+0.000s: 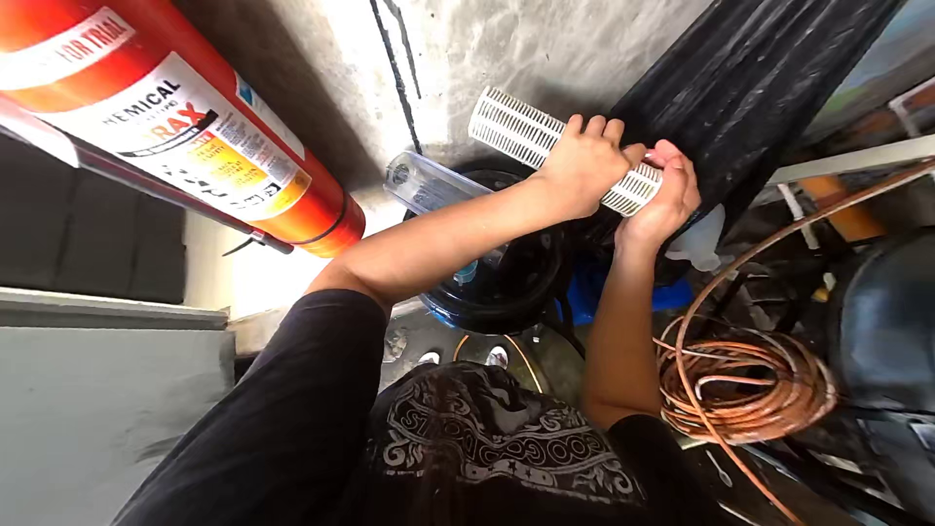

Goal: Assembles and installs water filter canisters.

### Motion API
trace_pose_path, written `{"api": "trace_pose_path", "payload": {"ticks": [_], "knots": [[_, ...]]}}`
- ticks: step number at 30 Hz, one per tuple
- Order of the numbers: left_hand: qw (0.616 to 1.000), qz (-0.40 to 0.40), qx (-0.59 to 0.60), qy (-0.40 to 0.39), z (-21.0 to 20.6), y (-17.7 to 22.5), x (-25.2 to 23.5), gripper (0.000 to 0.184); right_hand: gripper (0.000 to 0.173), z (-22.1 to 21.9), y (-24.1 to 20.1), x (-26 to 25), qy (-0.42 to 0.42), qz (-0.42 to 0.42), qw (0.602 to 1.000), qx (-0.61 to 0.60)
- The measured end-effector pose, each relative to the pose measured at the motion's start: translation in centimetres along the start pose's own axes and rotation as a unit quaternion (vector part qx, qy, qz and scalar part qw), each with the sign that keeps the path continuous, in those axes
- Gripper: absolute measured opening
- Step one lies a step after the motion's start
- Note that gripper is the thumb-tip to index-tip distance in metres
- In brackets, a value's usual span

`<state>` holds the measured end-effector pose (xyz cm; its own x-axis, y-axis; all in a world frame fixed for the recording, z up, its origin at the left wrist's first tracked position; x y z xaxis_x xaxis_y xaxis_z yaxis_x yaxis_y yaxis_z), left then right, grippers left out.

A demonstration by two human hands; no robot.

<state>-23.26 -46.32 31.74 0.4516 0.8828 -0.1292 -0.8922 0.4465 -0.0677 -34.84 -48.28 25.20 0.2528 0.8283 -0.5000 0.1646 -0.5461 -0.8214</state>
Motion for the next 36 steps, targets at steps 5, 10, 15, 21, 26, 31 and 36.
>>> {"api": "trace_pose_path", "payload": {"ticks": [5, 10, 15, 21, 26, 31, 36], "knots": [[0.999, 0.021, 0.011, 0.027, 3.5, -1.4, 5.4, 0.074, 0.046, -3.7, -4.6, 2.3, -0.074, 0.030, 0.988, -0.130], [0.996, 0.034, 0.005, 0.080, 6.7, -3.7, 13.0, 0.077, 0.052, -10.3, -9.5, 6.6, -0.199, 0.075, 0.974, -0.072], [0.990, 0.069, 0.031, 0.122, 8.2, -6.8, 21.4, 0.076, 0.059, -16.7, -13.0, 12.1, -0.262, 0.123, 0.957, 0.031], [0.972, 0.140, 0.103, 0.155, 4.2, -11.0, 32.8, 0.074, 0.062, -23.6, -10.7, 20.4, -0.379, -0.072, 0.913, -0.128], [0.877, 0.242, 0.390, 0.141, -5.0, -18.0, 41.1, 0.082, 0.043, -24.9, -1.5, 25.8, -0.395, -0.084, 0.800, 0.444], [0.624, 0.273, 0.643, 0.352, -9.3, -23.7, 50.0, 0.067, 0.078, -25.5, 3.9, 28.2, -0.478, -0.152, 0.608, 0.615], [0.248, 0.329, 0.762, 0.500, -14.2, -27.8, 56.2, 0.017, 0.070, -25.8, 5.3, 26.0, -0.535, -0.164, 0.595, 0.578]]}}
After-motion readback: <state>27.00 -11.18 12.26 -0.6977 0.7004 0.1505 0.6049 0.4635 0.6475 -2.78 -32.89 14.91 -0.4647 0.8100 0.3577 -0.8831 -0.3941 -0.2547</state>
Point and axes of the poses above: each hand's wrist, its own x-axis away from the middle knuckle, its own z-axis out of the back of the hand, y = z × x, the point moved 8 cm from there along -x, towards the middle knuckle
